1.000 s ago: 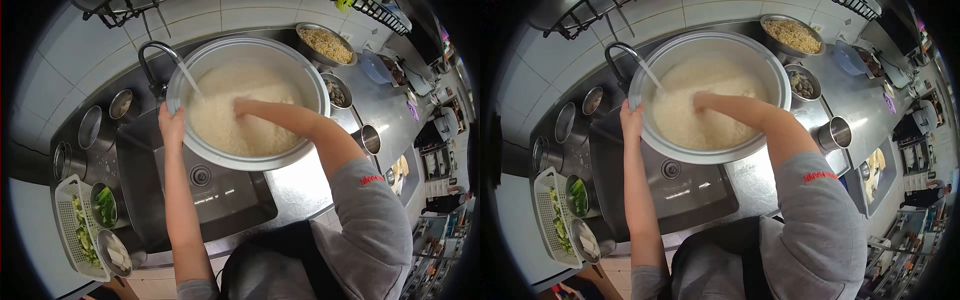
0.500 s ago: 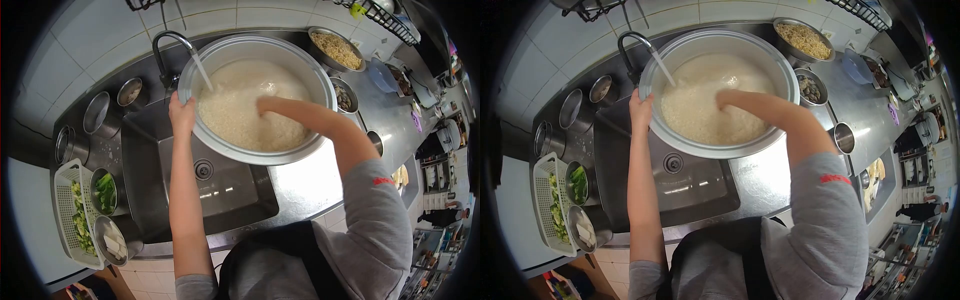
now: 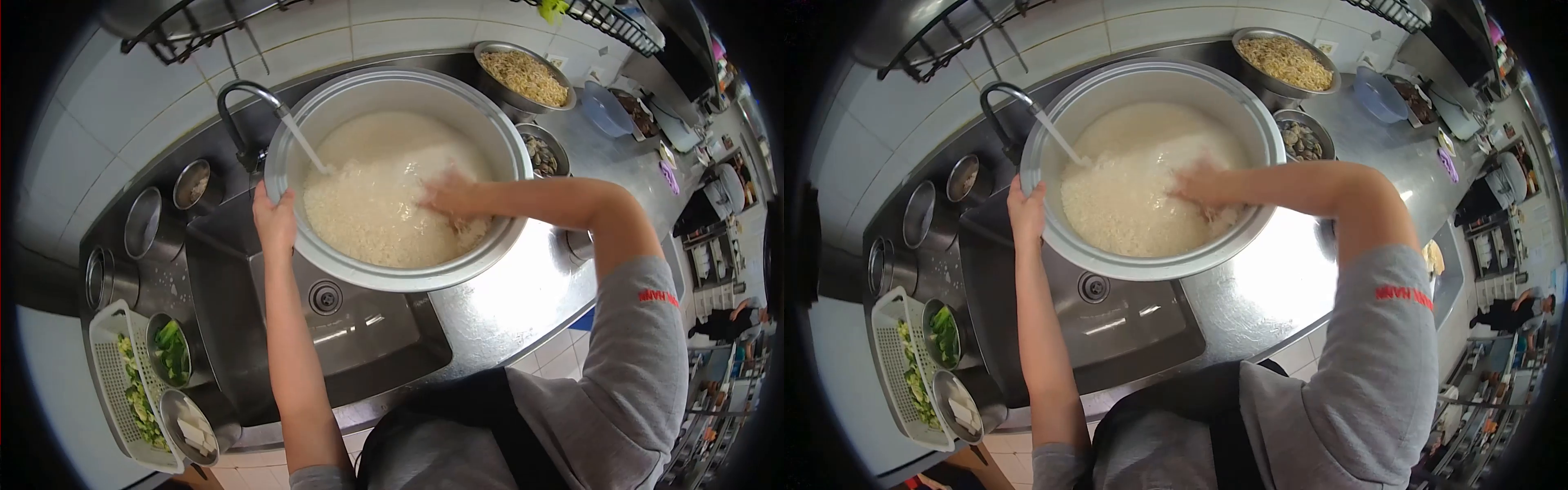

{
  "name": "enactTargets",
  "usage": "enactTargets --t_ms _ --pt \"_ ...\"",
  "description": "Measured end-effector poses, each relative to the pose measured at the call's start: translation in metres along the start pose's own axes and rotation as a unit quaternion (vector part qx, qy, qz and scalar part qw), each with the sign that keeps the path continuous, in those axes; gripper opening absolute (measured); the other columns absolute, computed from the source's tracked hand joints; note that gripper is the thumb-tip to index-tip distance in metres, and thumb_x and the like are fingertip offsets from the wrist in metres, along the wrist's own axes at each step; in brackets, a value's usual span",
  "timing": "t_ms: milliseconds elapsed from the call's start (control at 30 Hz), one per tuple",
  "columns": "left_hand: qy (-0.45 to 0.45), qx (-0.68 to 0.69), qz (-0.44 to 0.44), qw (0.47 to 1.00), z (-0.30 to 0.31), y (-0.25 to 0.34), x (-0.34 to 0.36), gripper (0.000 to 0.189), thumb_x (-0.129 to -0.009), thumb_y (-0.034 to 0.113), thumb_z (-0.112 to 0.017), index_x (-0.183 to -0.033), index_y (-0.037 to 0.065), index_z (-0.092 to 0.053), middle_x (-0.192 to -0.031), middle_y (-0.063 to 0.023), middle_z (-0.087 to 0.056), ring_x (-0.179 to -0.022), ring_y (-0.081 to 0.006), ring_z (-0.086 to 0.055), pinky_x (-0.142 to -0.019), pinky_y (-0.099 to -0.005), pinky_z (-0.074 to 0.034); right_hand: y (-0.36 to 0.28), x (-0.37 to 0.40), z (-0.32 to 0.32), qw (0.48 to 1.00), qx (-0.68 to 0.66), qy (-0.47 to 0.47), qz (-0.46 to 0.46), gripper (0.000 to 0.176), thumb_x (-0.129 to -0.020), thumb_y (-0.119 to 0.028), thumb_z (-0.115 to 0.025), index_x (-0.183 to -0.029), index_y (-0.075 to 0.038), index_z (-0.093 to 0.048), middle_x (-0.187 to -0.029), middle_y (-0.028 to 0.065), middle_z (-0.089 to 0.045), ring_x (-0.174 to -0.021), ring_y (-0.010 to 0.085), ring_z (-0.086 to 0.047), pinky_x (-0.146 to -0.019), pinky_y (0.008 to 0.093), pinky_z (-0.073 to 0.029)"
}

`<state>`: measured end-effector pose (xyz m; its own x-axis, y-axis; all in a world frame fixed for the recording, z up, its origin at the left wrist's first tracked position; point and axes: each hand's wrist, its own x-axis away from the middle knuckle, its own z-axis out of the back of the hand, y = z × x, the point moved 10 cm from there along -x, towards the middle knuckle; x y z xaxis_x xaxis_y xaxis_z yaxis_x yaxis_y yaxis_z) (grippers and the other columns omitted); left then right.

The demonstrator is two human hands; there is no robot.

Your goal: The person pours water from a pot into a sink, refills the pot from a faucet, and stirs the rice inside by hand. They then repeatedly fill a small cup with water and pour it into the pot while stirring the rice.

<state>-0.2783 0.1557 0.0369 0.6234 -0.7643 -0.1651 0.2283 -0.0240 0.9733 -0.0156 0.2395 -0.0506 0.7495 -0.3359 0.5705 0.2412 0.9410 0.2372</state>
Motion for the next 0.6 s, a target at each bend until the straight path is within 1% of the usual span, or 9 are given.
enactTargets --t_ms 67,133,200,267,300,400,467,500,600 --pt "0.000 -0.013 -0.018 1.000 0.001 0.001 -0.002 0.035 -0.072 0.004 -0.054 -0.105 -0.005 -0.046 -0.096 -0.0136 -0.055 -0.088 -0.0200 -0.052 -0.080 -0.0278 -0.037 0.031 -0.034 -0.007 0.997 -0.059 0.056 -0.009 0.068 -0.059 -0.036 -0.068 -0.119 -0.020 -0.041 -0.128 0.0137 -0.030 -0.113 0.0327 -0.035 -0.084 0.0655 -0.023" --pt "0.041 -0.075 -0.033 0.996 0.007 0.007 0.001 0.035 -0.071 0.003 -0.055 -0.105 -0.006 -0.046 -0.099 -0.0127 -0.054 -0.089 -0.0190 -0.051 -0.081 -0.0275 -0.037 0.056 -0.077 -0.012 0.991 -0.014 -0.107 -0.074 0.057 -0.059 -0.033 -0.067 -0.111 -0.016 -0.051 -0.115 0.0135 -0.045 -0.103 0.0313 -0.044 -0.077 0.0653 -0.030" --pt "-0.034 -0.017 -0.025 0.999 -0.002 -0.005 -0.008 0.036 -0.071 0.003 -0.055 -0.105 -0.005 -0.046 -0.097 -0.0117 -0.054 -0.086 -0.0183 -0.051 -0.079 -0.0287 -0.038 0.081 -0.109 0.001 0.986 -0.087 0.066 -0.130 0.054 -0.065 -0.032 -0.061 -0.114 -0.016 -0.047 -0.110 0.0141 -0.050 -0.101 0.0315 -0.047 -0.076 0.0615 -0.035" --pt "-0.058 0.043 -0.017 0.997 -0.004 -0.017 -0.016 0.039 -0.072 0.003 -0.056 -0.108 -0.006 -0.044 -0.099 -0.0113 -0.054 -0.086 -0.0187 -0.050 -0.079 -0.0283 -0.038 0.077 -0.054 0.068 0.952 -0.165 0.175 -0.189 0.074 -0.068 -0.030 -0.055 -0.131 -0.021 -0.017 -0.134 0.0079 -0.020 -0.120 0.0321 -0.025 -0.085 0.0656 -0.023" --pt "-0.057 0.030 -0.021 0.998 -0.004 -0.018 -0.017 0.040 -0.072 0.004 -0.056 -0.108 -0.007 -0.042 -0.101 -0.0122 -0.053 -0.088 -0.0191 -0.050 -0.079 -0.0283 -0.038 0.084 -0.047 0.068 0.955 -0.161 0.126 -0.215 0.081 -0.067 -0.035 -0.056 -0.132 -0.022 -0.010 -0.136 0.0066 -0.015 -0.120 0.0324 -0.025 -0.087 0.0627 -0.023" --pt "-0.068 0.003 -0.019 0.997 0.000 -0.024 -0.024 0.043 -0.073 0.004 -0.055 -0.110 -0.009 -0.039 -0.104 -0.0145 -0.051 -0.090 -0.0200 -0.049 -0.081 -0.0284 -0.037 0.113 -0.030 0.050 0.924 -0.185 0.150 -0.299 0.081 -0.065 -0.046 -0.057 -0.131 -0.022 -0.018 -0.135 0.0069 -0.019 -0.120 0.0305 -0.026 -0.090 0.0566 -0.025" --pt "-0.085 0.015 -0.002 0.996 -0.001 -0.029 -0.025 0.049 -0.074 0.005 -0.055 -0.115 -0.011 -0.033 -0.108 -0.0176 -0.048 -0.093 -0.0217 -0.048 -0.084 -0.0288 -0.035 0.120 -0.023 0.010 0.903 -0.320 0.062 -0.278 0.082 -0.063 -0.058 -0.054 -0.129 -0.020 -0.025 -0.134 0.0076 -0.021 -0.120 0.0307 -0.025 -0.091 0.0517 -0.028" --pt "-0.026 -0.033 -0.036 0.998 0.006 -0.028 -0.029 0.052 -0.074 0.005 -0.056 -0.116 -0.012 -0.031 -0.109 -0.0186 -0.047 -0.093 -0.0230 -0.048 -0.084 -0.0292 -0.035 0.114 -0.009 0.001 0.891 -0.367 0.028 -0.266 0.092 -0.061 -0.061 -0.055 -0.130 -0.015 -0.015 -0.133 0.0104 -0.023 -0.120 0.0310 -0.025 -0.093 0.0469 -0.027" --pt "-0.091 0.040 0.020 0.995 -0.006 -0.032 -0.028 0.050 -0.074 0.005 -0.056 -0.115 -0.012 -0.033 -0.112 -0.0216 -0.045 -0.100 -0.0253 -0.045 -0.088 -0.0309 -0.032 0.076 0.010 -0.014 0.874 -0.434 0.005 -0.216 0.111 -0.057 -0.067 -0.054 -0.130 -0.004 0.001 -0.132 0.0186 -0.022 -0.120 0.0332 -0.024 -0.097 0.0404 -0.023"
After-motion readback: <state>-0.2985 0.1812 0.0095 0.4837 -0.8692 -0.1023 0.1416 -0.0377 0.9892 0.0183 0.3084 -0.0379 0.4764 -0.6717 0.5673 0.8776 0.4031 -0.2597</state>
